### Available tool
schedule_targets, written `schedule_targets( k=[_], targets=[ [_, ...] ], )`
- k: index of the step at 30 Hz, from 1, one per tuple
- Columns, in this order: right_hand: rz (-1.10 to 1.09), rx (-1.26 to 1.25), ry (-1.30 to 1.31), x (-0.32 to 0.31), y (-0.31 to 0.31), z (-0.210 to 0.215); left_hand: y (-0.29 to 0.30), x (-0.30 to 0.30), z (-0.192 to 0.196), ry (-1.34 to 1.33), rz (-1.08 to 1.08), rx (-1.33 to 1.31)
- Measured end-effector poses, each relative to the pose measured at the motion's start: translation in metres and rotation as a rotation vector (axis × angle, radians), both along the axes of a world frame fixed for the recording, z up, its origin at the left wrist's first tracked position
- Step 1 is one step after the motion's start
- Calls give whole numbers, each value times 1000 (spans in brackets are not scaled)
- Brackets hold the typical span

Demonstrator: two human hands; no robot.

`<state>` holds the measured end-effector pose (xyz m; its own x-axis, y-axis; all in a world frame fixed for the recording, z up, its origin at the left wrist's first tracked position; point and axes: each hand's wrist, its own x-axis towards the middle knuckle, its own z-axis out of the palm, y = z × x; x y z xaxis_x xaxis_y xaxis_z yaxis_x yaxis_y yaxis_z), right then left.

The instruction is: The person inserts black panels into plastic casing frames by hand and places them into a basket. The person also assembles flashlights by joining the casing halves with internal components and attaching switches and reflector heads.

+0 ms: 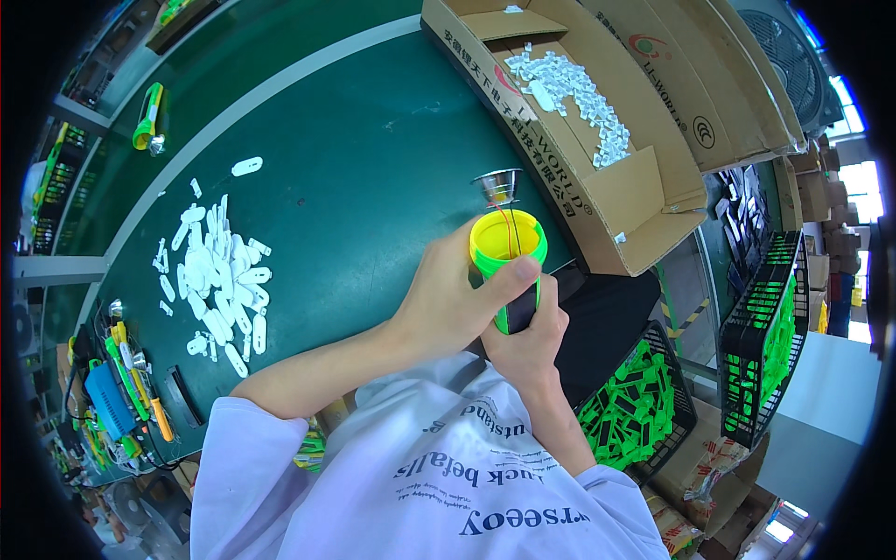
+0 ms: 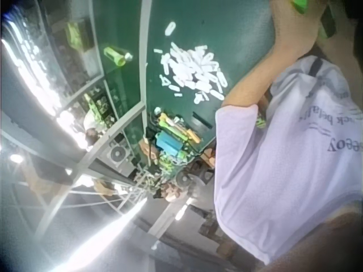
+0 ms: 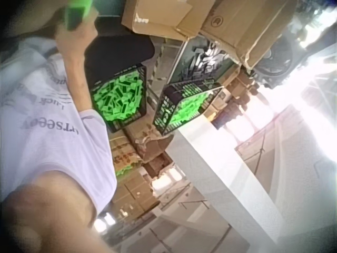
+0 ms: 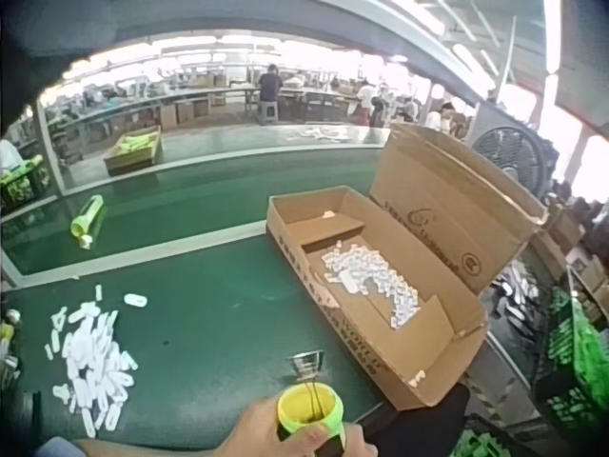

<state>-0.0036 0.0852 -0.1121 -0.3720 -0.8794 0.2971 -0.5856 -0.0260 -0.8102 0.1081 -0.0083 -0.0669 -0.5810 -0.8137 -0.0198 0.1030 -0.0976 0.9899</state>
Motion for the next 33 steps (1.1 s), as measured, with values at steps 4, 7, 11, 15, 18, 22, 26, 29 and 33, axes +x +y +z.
schedule_targets(
  k=[4, 7, 11, 15, 18, 22, 26, 29, 33],
  targets=[
    [18, 6, -31, 2, 2, 2, 3, 1, 5, -35, 34, 9],
    [40, 36, -53, 6, -1, 1, 0, 7, 5, -58, 47, -59],
    [53, 17, -90, 6, 2, 2, -2, 9, 8, -190, 9, -199],
    [50, 103, -160, 9, 1, 7, -3, 8, 4, -91, -1, -109],
    [99, 216, -308, 3, 2, 18, 4, -2, 0, 3, 75, -110],
    [63, 161, -446, -3, 10, 26, 9, -1, -1, -133, 103, -187],
    [58, 181, -613, -9, 21, 26, 13, -17, 8, -241, 105, -504],
    [166, 16, -977, -9, 26, 13, -3, -30, 20, -286, -65, -837],
    [618, 89, -1802, -31, 48, 31, -41, -70, 57, -291, -353, -816]
  ],
)
